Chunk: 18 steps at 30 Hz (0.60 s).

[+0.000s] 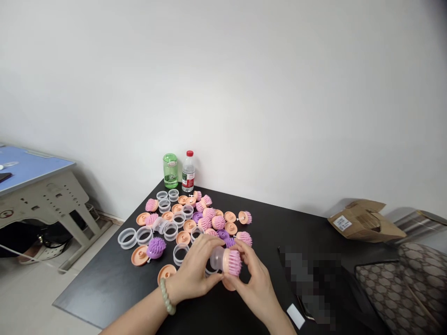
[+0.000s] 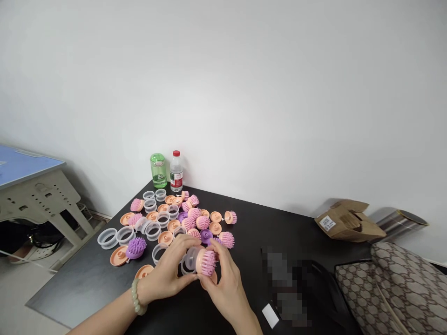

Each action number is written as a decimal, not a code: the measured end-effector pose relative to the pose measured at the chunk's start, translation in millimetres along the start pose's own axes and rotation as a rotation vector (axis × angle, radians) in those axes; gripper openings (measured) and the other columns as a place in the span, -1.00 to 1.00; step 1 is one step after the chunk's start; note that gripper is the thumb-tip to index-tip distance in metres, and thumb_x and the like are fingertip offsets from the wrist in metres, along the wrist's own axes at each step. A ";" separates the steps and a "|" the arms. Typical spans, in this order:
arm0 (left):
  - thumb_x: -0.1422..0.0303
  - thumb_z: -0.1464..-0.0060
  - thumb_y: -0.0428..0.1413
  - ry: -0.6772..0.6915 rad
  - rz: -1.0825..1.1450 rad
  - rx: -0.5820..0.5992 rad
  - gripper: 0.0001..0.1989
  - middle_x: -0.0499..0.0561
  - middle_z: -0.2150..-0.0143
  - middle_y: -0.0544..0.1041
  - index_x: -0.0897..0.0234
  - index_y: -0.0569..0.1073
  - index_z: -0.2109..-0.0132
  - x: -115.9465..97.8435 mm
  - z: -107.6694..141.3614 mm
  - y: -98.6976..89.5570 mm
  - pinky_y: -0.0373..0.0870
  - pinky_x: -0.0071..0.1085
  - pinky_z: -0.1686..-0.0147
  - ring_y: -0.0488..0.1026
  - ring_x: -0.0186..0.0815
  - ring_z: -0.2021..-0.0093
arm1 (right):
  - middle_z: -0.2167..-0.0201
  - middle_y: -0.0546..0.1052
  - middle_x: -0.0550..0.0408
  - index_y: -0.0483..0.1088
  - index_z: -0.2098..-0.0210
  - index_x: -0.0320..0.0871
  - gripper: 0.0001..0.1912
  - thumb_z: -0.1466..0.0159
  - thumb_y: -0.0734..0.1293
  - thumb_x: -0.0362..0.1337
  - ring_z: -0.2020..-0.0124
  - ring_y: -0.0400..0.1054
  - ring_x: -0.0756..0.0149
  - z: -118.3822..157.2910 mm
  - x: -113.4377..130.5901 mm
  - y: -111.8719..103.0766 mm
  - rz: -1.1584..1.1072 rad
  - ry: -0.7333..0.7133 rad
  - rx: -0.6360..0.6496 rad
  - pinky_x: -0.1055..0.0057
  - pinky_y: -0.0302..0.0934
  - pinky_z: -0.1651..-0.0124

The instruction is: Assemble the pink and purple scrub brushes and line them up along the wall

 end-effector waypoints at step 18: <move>0.18 0.07 0.37 -0.304 0.673 -0.262 -0.46 0.04 0.05 0.48 0.16 0.32 0.00 12.1 -6.3 -5.9 0.42 -0.21 0.01 0.46 -0.10 -0.01 | 0.17 0.54 0.09 0.47 0.17 -0.01 -0.56 0.04 0.52 -0.41 0.12 0.47 0.03 -4.3 1.1 -8.0 0.462 0.135 0.397 0.22 0.38 0.15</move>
Point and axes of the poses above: each hand's wrist, its own z-axis away from the middle knuckle, its own y-axis out of the palm, x = y × z, the point moved 2 cm from there along -z, towards the middle knuckle
